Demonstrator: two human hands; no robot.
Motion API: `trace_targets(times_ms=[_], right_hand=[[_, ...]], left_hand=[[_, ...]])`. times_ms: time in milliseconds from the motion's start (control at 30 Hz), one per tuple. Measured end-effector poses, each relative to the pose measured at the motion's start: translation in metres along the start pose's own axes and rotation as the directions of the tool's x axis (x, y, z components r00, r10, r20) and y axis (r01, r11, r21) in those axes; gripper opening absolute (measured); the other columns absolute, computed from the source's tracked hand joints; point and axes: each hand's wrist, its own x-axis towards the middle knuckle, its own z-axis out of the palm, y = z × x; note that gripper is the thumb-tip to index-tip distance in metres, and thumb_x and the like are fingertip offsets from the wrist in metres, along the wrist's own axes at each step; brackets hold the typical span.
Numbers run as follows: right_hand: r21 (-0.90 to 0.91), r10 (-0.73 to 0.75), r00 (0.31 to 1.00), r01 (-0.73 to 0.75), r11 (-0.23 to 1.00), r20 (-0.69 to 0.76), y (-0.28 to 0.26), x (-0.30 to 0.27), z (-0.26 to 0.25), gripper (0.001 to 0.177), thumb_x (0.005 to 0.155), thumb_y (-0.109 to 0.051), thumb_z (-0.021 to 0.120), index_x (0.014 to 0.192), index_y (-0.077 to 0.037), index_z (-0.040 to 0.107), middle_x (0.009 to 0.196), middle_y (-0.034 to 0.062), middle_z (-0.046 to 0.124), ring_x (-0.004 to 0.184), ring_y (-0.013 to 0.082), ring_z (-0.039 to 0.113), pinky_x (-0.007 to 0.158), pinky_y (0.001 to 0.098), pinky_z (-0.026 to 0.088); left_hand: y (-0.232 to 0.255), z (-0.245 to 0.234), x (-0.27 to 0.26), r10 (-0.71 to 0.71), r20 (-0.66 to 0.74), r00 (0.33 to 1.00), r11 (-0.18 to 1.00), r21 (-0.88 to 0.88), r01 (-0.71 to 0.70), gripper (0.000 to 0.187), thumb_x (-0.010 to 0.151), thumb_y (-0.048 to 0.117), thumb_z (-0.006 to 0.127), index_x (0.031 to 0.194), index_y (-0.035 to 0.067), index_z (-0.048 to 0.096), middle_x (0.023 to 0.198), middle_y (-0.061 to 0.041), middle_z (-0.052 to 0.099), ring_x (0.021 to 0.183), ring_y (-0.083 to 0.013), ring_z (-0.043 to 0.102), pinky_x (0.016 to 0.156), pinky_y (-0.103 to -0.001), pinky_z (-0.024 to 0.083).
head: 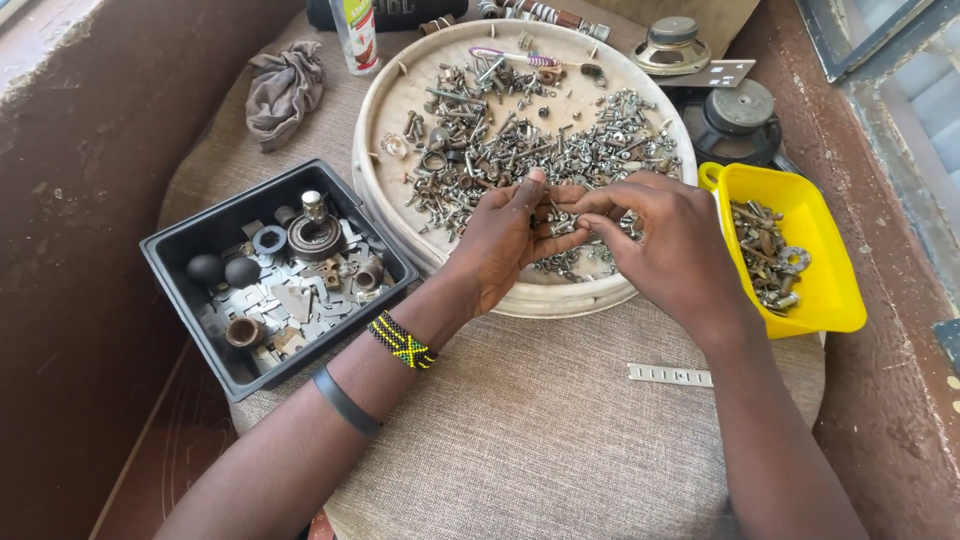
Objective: Sorting various metal screws, washers, and small hardware components from a large tray into separate bins.
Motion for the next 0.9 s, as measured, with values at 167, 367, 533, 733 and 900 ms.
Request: trace_targets(times_ms=[167, 367, 533, 733, 900], right_hand=[[-0.043, -0.048, 0.998, 0.047, 0.998, -0.034, -0.004, -0.003, -0.001, 0.015, 0.092, -0.005, 0.079, 0.105, -0.007, 0.075, 0.104, 0.0100, 0.075, 0.097, 0.0278, 0.069, 0.081, 0.0420, 0.051], [0.003, -0.040, 0.999, 0.040, 0.999, -0.012, -0.012, -0.007, 0.002, 0.018, 0.090, -0.007, 0.080, 0.108, -0.005, 0.076, 0.103, 0.0099, 0.076, 0.093, 0.0239, 0.071, 0.082, 0.0396, 0.055], [-0.064, -0.145, 0.986, 0.140, 0.988, -0.087, -0.012, -0.008, 0.013, 0.026, 0.087, -0.003, 0.083, 0.112, -0.001, 0.077, 0.109, 0.0143, 0.077, 0.098, 0.0254, 0.072, 0.086, 0.0382, 0.058], [-0.049, -0.088, 0.980, 0.080, 0.996, -0.179, -0.004, -0.009, 0.017, 0.014, 0.094, -0.010, 0.082, 0.106, -0.016, 0.078, 0.085, 0.0017, 0.070, 0.079, 0.0243, 0.073, 0.066, 0.0322, 0.057], [0.070, -0.083, 0.956, 0.106, 0.992, -0.281, -0.002, -0.017, -0.011, 0.013, 0.096, 0.005, 0.079, 0.105, -0.004, 0.076, 0.089, 0.0077, 0.070, 0.086, 0.0284, 0.074, 0.071, 0.0313, 0.060]], left_hand=[[-0.006, 0.002, 0.009, 0.123, -0.013, 0.992, 0.973, -0.193, -0.124, 0.047, 0.109, 0.029, 0.043, 0.110, -0.013, 0.064, 0.066, -0.003, 0.038, 0.060, -0.0126, 0.046, 0.096, -0.047, 0.063], [-0.013, -0.003, 0.019, 0.101, 0.017, 0.995, 0.988, -0.117, -0.098, 0.049, 0.110, 0.033, 0.041, 0.120, -0.010, 0.065, 0.106, -0.021, 0.069, 0.085, -0.0225, 0.067, 0.082, -0.031, 0.063], [-0.018, -0.007, 0.023, 0.121, 0.063, 0.991, 0.986, -0.125, -0.112, 0.049, 0.109, 0.035, 0.043, 0.114, -0.008, 0.066, 0.105, -0.027, 0.072, 0.098, -0.0347, 0.073, 0.083, -0.034, 0.063], [-0.015, 0.001, 0.002, 0.257, 0.078, 0.963, 0.958, -0.153, -0.243, 0.045, 0.107, 0.027, 0.052, 0.112, -0.016, 0.064, 0.076, -0.004, 0.050, 0.069, -0.0187, 0.067, 0.081, -0.057, 0.066], [-0.015, -0.005, 0.008, 0.229, 0.178, 0.957, 0.969, -0.138, -0.206, 0.050, 0.112, 0.026, 0.041, 0.125, -0.019, 0.057, 0.118, -0.036, 0.066, 0.107, -0.0411, 0.070, 0.097, -0.050, 0.060]])
